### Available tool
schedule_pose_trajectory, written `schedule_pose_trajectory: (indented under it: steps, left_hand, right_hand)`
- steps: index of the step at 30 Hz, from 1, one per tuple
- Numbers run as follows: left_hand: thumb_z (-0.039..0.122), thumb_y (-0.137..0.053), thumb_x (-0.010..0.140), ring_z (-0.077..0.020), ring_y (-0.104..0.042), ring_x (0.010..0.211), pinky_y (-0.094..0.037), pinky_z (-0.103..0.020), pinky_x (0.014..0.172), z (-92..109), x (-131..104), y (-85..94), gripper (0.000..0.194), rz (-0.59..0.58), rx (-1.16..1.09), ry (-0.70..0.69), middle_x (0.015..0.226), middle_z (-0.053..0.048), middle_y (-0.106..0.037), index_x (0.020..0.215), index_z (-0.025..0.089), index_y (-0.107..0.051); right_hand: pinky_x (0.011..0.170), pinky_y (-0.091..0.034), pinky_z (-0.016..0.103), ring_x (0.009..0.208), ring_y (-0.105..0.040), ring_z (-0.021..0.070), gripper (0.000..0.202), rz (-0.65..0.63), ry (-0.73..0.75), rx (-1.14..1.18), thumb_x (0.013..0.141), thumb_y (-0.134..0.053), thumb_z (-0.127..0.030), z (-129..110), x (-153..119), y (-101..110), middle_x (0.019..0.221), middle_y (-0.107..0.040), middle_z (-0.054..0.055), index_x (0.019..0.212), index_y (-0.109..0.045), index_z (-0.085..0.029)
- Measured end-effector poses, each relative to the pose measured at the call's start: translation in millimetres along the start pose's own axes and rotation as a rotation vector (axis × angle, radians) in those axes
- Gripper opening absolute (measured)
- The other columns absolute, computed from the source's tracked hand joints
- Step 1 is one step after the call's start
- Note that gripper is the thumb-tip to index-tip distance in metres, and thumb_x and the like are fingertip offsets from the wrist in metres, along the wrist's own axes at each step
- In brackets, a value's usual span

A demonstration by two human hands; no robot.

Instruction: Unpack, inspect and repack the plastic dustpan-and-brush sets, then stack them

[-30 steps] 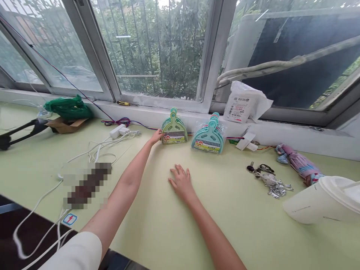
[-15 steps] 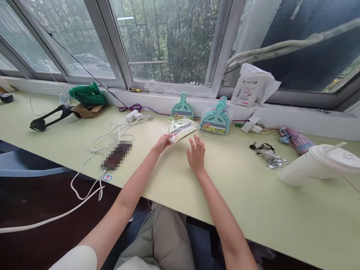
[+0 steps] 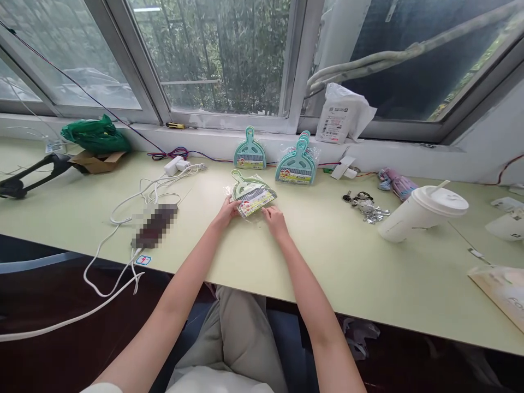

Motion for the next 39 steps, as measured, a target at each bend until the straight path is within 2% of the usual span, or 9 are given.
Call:
schedule_pose_trajectory:
  steps: [5,9,14,18,24,27,30,36,39]
  left_hand:
    - [0.027,-0.072,0.071,-0.0201,-0.066,0.09,-0.056,-0.037,0.078,6.7,-11.7,-16.0,0.088,-0.16,0.049,0.002,0.115,-0.008,-0.062,0.141,0.029,-0.019]
    - [0.041,-0.068,0.076,-0.0201,-0.066,0.091,-0.054,-0.036,0.083,6.6,-12.7,-23.3,0.068,-0.215,0.115,0.042,0.111,-0.008,-0.065,0.135,0.027,-0.039]
    - [0.044,-0.054,0.085,-0.0144,-0.066,0.075,-0.054,-0.03,0.074,1.5,6.3,-1.5,0.04,0.074,0.084,0.022,0.106,-0.01,-0.067,0.11,0.015,-0.063]
    - [0.041,-0.057,0.083,-0.0133,-0.065,0.073,-0.053,-0.03,0.075,6.0,17.7,13.3,0.034,0.172,0.012,-0.033,0.104,-0.01,-0.069,0.102,0.015,-0.066]
    - [0.044,-0.058,0.082,-0.0154,-0.066,0.077,-0.052,-0.03,0.076,17.2,26.1,11.2,0.035,0.12,0.054,-0.045,0.106,-0.012,-0.069,0.099,0.013,-0.064]
    - [0.044,-0.056,0.084,-0.0206,-0.064,0.097,-0.05,-0.031,0.079,24.9,25.3,12.6,0.041,0.115,0.123,-0.076,0.119,-0.012,-0.063,0.115,0.017,-0.059]
    - [0.048,-0.057,0.083,-0.0228,-0.057,0.112,-0.048,-0.03,0.082,35.4,21.9,21.9,0.053,0.166,0.237,-0.197,0.126,-0.011,-0.059,0.128,0.02,-0.051]
    - [0.048,-0.07,0.069,-0.0203,-0.066,0.079,-0.049,-0.027,0.069,33.2,19.2,34.5,0.045,0.007,0.466,-0.182,0.084,-0.012,-0.071,0.096,0.011,-0.069]
    - [0.045,-0.068,0.072,-0.0161,-0.065,0.068,-0.049,-0.025,0.064,30.5,24.4,48.2,0.038,0.139,0.389,-0.163,0.073,-0.009,-0.07,0.086,0.01,-0.069]
  right_hand:
    - [0.072,-0.054,0.033,0.074,-0.066,0.0181,0.049,0.11,-0.311,0.583,0.069,-0.063,-0.057,22.8,8.8,-2.2,0.085,-0.07,0.005,0.097,-0.058,-0.018]
    - [0.079,-0.056,0.036,0.085,-0.068,0.0192,0.049,0.223,-0.411,0.815,0.058,-0.078,-0.045,29.9,7.6,3.0,0.09,-0.071,0.006,0.091,-0.052,-0.02]
    - [0.079,-0.058,0.038,0.079,-0.069,0.0192,0.046,0.157,-0.448,0.867,0.055,-0.081,-0.033,21.2,4.1,12.0,0.08,-0.072,0.002,0.088,-0.052,-0.02]
    - [0.077,-0.059,0.038,0.075,-0.069,0.0185,0.043,0.073,-0.45,0.894,0.056,-0.082,-0.027,14.5,3.9,16.3,0.078,-0.072,0.003,0.089,-0.054,-0.019]
    - [0.076,-0.06,0.038,0.075,-0.07,0.0188,0.043,0.1,-0.479,0.867,0.055,-0.083,-0.026,23.6,5.2,20.6,0.078,-0.071,0.003,0.088,-0.057,-0.018]
    - [0.077,-0.059,0.038,0.075,-0.07,0.0185,0.047,0.113,-0.459,0.861,0.053,-0.084,-0.028,28.7,5.8,27.4,0.079,-0.072,0.003,0.091,-0.059,-0.018]
    - [0.076,-0.059,0.038,0.073,-0.07,0.019,0.05,0.025,-0.439,0.811,0.052,-0.085,-0.03,27.5,4.1,32.0,0.079,-0.073,0.004,0.095,-0.061,-0.017]
    - [0.071,-0.06,0.035,0.076,-0.07,0.0207,0.054,-0.251,-0.437,0.75,0.057,-0.084,-0.032,13.9,-3.0,23.3,0.085,-0.073,0.008,0.104,-0.063,-0.016]
    - [0.069,-0.06,0.031,0.076,-0.07,0.0194,0.051,-0.223,-0.463,0.75,0.057,-0.084,-0.029,21.0,-2.0,26.2,0.085,-0.073,0.007,0.103,-0.065,-0.016]
Point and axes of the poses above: each hand's wrist, its own x-axis towards the middle knuckle, its own y-axis out of the back of the hand, z = x × y, the point moved 3 cm from there along x, towards the middle knuckle
